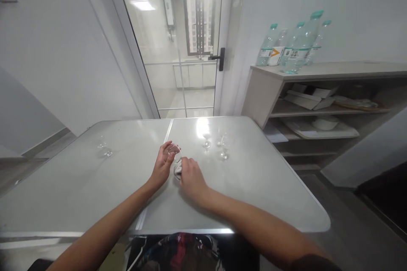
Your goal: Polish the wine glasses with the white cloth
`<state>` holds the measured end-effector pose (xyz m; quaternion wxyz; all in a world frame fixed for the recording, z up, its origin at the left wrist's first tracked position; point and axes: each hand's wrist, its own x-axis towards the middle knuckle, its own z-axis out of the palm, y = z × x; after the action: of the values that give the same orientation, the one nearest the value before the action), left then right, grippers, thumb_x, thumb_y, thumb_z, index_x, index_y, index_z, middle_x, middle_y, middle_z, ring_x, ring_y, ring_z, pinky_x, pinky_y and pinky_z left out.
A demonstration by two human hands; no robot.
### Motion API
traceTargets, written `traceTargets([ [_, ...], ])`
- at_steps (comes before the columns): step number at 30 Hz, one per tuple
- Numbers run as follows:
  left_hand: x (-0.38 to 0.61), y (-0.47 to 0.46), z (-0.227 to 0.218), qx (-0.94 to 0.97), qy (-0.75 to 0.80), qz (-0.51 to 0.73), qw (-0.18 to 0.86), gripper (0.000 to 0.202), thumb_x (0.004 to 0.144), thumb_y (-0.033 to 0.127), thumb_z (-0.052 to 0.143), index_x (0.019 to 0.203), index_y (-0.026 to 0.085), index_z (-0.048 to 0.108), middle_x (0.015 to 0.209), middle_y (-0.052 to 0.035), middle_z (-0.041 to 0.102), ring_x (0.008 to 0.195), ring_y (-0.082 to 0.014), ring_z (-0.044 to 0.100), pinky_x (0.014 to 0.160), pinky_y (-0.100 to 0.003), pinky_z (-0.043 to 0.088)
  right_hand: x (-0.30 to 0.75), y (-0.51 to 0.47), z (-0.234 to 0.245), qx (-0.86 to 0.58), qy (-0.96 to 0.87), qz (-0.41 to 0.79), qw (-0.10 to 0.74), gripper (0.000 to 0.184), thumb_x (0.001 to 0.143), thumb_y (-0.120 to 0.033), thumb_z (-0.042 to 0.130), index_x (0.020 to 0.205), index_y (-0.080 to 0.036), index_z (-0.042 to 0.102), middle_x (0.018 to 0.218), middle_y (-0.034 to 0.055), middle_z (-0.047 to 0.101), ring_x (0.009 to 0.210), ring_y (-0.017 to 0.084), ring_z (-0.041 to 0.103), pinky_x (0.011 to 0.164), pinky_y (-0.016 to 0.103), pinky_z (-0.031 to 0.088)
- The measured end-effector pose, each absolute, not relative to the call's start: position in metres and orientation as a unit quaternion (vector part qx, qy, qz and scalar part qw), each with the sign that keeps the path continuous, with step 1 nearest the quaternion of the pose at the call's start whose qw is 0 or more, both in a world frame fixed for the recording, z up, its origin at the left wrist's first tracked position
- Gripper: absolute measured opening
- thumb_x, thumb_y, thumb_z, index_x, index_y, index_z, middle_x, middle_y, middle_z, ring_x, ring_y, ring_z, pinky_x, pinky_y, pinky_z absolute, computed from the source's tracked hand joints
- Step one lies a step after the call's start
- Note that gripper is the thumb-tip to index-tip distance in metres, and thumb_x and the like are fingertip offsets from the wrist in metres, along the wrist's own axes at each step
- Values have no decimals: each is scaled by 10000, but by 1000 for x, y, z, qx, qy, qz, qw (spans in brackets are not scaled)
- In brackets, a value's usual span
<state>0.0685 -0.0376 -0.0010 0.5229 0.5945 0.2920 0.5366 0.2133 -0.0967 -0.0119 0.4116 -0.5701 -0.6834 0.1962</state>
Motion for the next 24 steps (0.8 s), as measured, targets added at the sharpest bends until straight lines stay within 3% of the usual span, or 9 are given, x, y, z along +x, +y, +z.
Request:
traceTargets([
  [3, 61, -35, 0, 563, 240, 523, 593, 567, 918, 529, 701, 1372, 236, 527, 1300, -118, 616, 1218, -257, 644, 1121, -442, 461, 215, -97, -7, -491, -661, 370, 431, 128, 752, -141, 484, 847, -217, 523, 771, 39, 600, 753, 223, 557, 750, 350, 477],
  [5, 56, -32, -2, 529, 223, 495, 653, 584, 911, 557, 695, 1368, 219, 560, 1298, -127, 628, 1183, -273, 666, 1082, -441, 489, 221, -93, -2, -380, -619, 565, 391, 97, 837, -238, 463, 841, -205, 554, 719, 39, 616, 720, 220, 591, 712, 339, 488],
  [7, 54, -31, -4, 511, 218, 478, 680, 591, 917, 566, 682, 1379, 215, 566, 1312, -133, 631, 1175, -280, 673, 1067, -441, 497, 227, -88, 1, -308, -586, 670, 337, 150, 860, -293, 449, 838, -197, 562, 715, 56, 639, 721, 228, 621, 703, 346, 495],
  [9, 57, -30, -7, 525, 225, 490, 658, 580, 925, 523, 696, 1406, 241, 538, 1337, -118, 619, 1223, -274, 652, 1106, -441, 467, 231, -83, 2, -353, -615, 621, 333, 74, 809, -250, 481, 827, -205, 537, 731, 51, 639, 719, 220, 614, 706, 336, 478],
  [12, 63, -30, -10, 568, 247, 527, 582, 558, 925, 445, 728, 1409, 279, 506, 1354, -95, 595, 1300, -258, 602, 1176, -450, 406, 233, -77, 1, -529, -691, 332, 364, 142, 710, -124, 511, 817, -216, 491, 792, 50, 618, 785, 216, 571, 755, 324, 436],
  [14, 64, -31, -9, 587, 237, 531, 563, 565, 920, 422, 739, 1415, 287, 503, 1381, -97, 572, 1334, -265, 575, 1200, -472, 386, 234, -76, 0, -570, -713, 207, 353, 201, 684, -84, 504, 832, -218, 480, 836, 59, 611, 829, 223, 553, 790, 333, 422],
  [16, 61, -30, -6, 587, 210, 523, 581, 579, 922, 430, 734, 1436, 287, 509, 1403, -105, 558, 1345, -280, 569, 1211, -496, 377, 236, -77, 1, -538, -719, 258, 356, 202, 687, -87, 487, 838, -221, 477, 822, 45, 607, 812, 216, 557, 780, 329, 428],
  [21, 45, -27, -1, 558, 144, 455, 679, 668, 882, 554, 736, 1434, 216, 572, 1397, -161, 581, 1291, -331, 610, 1184, -534, 408, 240, -84, 5, -295, -624, 659, 299, 108, 801, -206, 452, 890, -206, 512, 764, 47, 636, 770, 217, 638, 736, 328, 494],
  [24, 45, -25, -3, 563, 135, 464, 670, 652, 881, 519, 750, 1433, 217, 579, 1405, -159, 575, 1302, -334, 603, 1199, -539, 396, 239, -84, 7, -342, -674, 581, 302, 99, 786, -186, 470, 875, -204, 508, 789, 55, 640, 768, 218, 624, 736, 337, 488],
])
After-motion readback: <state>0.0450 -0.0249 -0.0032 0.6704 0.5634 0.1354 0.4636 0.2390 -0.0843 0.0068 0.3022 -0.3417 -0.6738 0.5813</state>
